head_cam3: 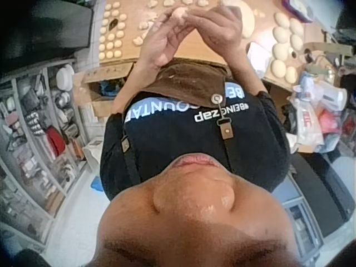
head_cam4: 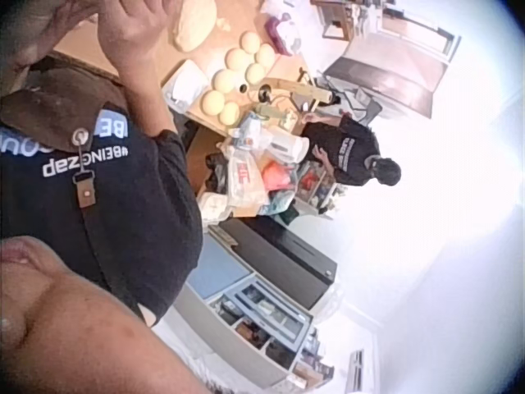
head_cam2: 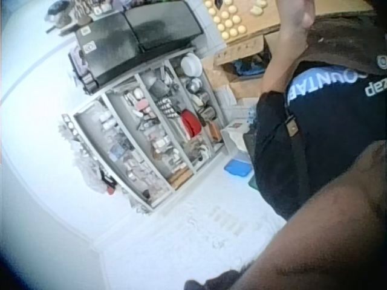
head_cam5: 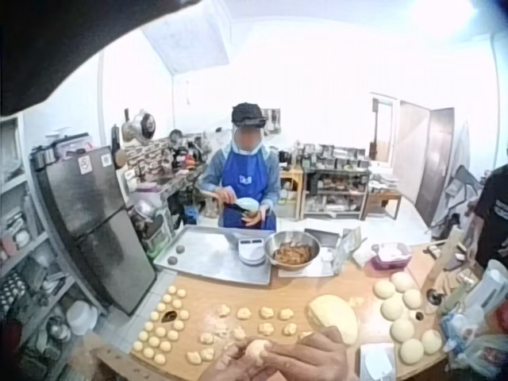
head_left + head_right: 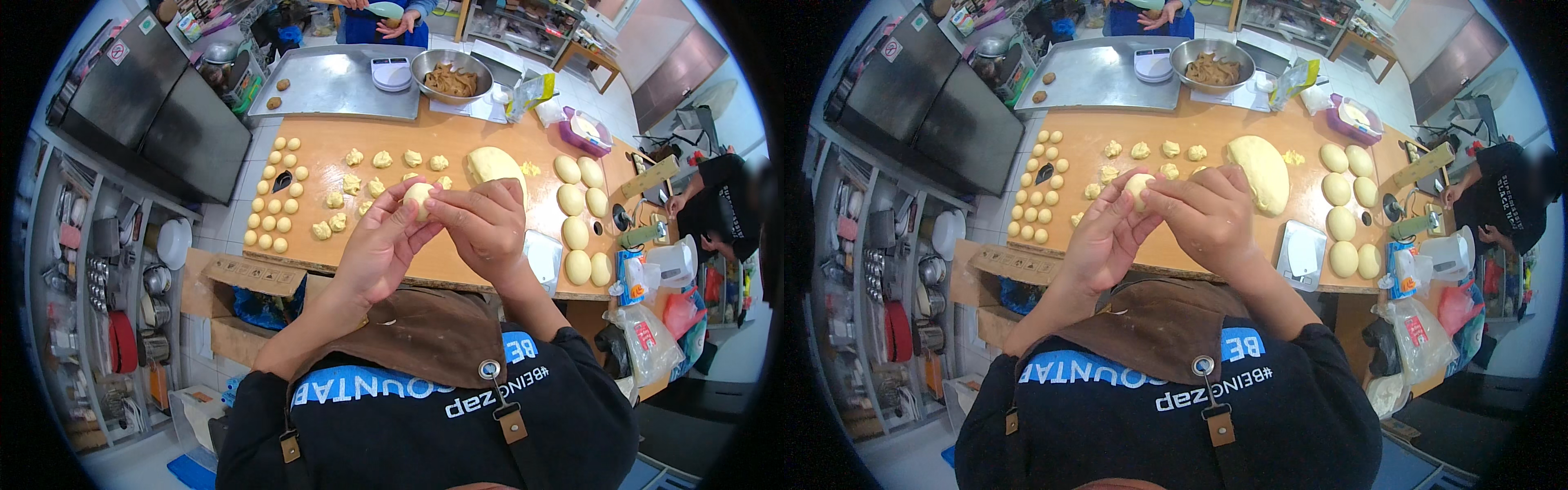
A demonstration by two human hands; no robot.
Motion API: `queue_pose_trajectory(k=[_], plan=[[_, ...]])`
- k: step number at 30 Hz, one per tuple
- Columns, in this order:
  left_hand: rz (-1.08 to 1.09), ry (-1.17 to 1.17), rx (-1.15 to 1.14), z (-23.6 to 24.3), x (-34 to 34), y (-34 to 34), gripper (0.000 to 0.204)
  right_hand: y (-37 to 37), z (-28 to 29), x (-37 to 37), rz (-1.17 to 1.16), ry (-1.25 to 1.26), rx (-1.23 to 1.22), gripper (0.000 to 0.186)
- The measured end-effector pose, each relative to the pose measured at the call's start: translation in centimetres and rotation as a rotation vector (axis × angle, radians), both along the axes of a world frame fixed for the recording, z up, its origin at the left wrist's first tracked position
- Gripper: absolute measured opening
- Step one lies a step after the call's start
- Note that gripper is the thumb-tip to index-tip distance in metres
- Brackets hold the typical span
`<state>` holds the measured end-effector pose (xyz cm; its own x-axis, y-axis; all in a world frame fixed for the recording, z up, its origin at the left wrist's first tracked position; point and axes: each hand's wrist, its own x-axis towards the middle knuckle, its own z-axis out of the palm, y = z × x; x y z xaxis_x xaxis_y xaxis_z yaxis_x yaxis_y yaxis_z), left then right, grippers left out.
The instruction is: The person cuts small portions from a large piece of dough using a scraper, weighs each piece on a scale, and then rolls the dough pieces by hand into balls on a wooden table.
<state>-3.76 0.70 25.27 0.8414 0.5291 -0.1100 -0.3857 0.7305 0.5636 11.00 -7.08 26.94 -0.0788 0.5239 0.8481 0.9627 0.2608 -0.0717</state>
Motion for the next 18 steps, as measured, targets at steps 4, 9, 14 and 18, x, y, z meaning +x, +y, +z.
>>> queue_pose_trajectory(k=[4,9,14,18], plan=[[0.064,-0.009,0.106,0.1,0.2,0.0,0.036,-0.3,0.2,0.1,0.012,0.042,-0.026,0.017],[0.023,-0.08,0.271,-0.1,0.6,0.8,0.037,0.2,0.6,1.0,0.135,0.256,-0.141,0.018],[0.077,-0.084,0.12,-1.3,1.7,1.2,0.036,1.1,0.0,1.4,0.061,0.237,-0.107,0.017],[0.151,-0.053,0.084,-2.3,2.8,1.8,0.034,2.3,-1.5,1.9,0.009,0.17,-0.071,0.021]])
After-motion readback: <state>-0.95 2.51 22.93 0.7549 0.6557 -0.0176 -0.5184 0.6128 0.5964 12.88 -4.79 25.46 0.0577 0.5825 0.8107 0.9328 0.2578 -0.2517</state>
